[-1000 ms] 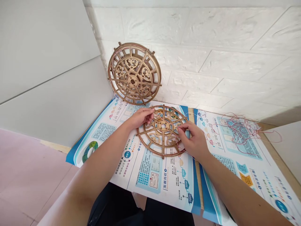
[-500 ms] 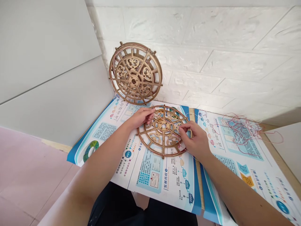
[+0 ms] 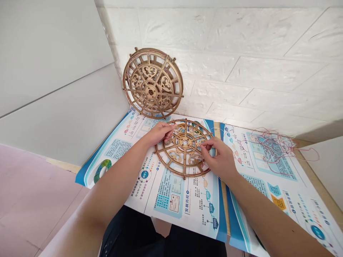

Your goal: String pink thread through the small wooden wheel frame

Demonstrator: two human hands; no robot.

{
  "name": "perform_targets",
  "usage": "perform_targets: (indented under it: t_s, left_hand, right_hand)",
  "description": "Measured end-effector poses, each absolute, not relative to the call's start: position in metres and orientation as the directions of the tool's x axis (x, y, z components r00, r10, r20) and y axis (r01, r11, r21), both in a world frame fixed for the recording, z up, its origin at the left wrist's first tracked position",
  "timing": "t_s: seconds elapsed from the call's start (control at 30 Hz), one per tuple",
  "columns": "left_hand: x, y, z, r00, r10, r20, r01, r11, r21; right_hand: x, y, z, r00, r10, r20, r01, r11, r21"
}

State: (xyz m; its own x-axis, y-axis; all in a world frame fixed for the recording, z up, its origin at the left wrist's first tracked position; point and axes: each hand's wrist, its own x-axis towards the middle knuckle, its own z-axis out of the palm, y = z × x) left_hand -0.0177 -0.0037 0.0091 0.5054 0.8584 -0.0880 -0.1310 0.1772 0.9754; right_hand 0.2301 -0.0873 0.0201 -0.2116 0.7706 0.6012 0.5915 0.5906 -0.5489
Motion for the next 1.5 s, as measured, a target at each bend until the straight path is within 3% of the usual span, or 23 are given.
perform_targets:
  t_s: [0.57, 0.77, 0.97, 1.1, 1.33, 1.5]
  left_hand:
    - [-0.014, -0.003, 0.01, 0.398, 0.914, -0.083, -0.128, 0.144, 0.981]
    - [-0.013, -0.013, 0.013, 0.287, 0.958, 0.024, 0.172, -0.076, 0.982]
    - [-0.012, -0.019, 0.017, 0.205, 0.936, 0.286, 0.48, -0.351, 0.804]
    - [-0.018, -0.019, 0.018, 0.133, 0.904, 0.407, 0.606, -0.399, 0.688]
    - [-0.02, -0.018, 0.006, 0.131, 0.945, 0.299, 0.815, -0.274, 0.511]
    - [-0.021, -0.015, -0.002, 0.132, 0.959, 0.252, 0.834, -0.245, 0.494]
  right_hand:
    - [0.239, -0.079, 0.013, -0.275, 0.749, 0.603, 0.604, 0.622, -0.497]
    - [0.246, -0.071, 0.009, -0.296, 0.767, 0.57, 0.668, 0.593, -0.45]
    - [0.255, -0.062, 0.001, -0.253, 0.837, 0.486, 0.772, 0.477, -0.42]
    - [0.255, -0.061, -0.002, -0.223, 0.857, 0.464, 0.81, 0.428, -0.401]
    - [0.242, -0.07, 0.028, -0.17, 0.704, 0.69, 0.771, 0.531, -0.351]
    - [0.235, -0.074, 0.085, -0.209, 0.506, 0.837, 0.689, 0.683, -0.241]
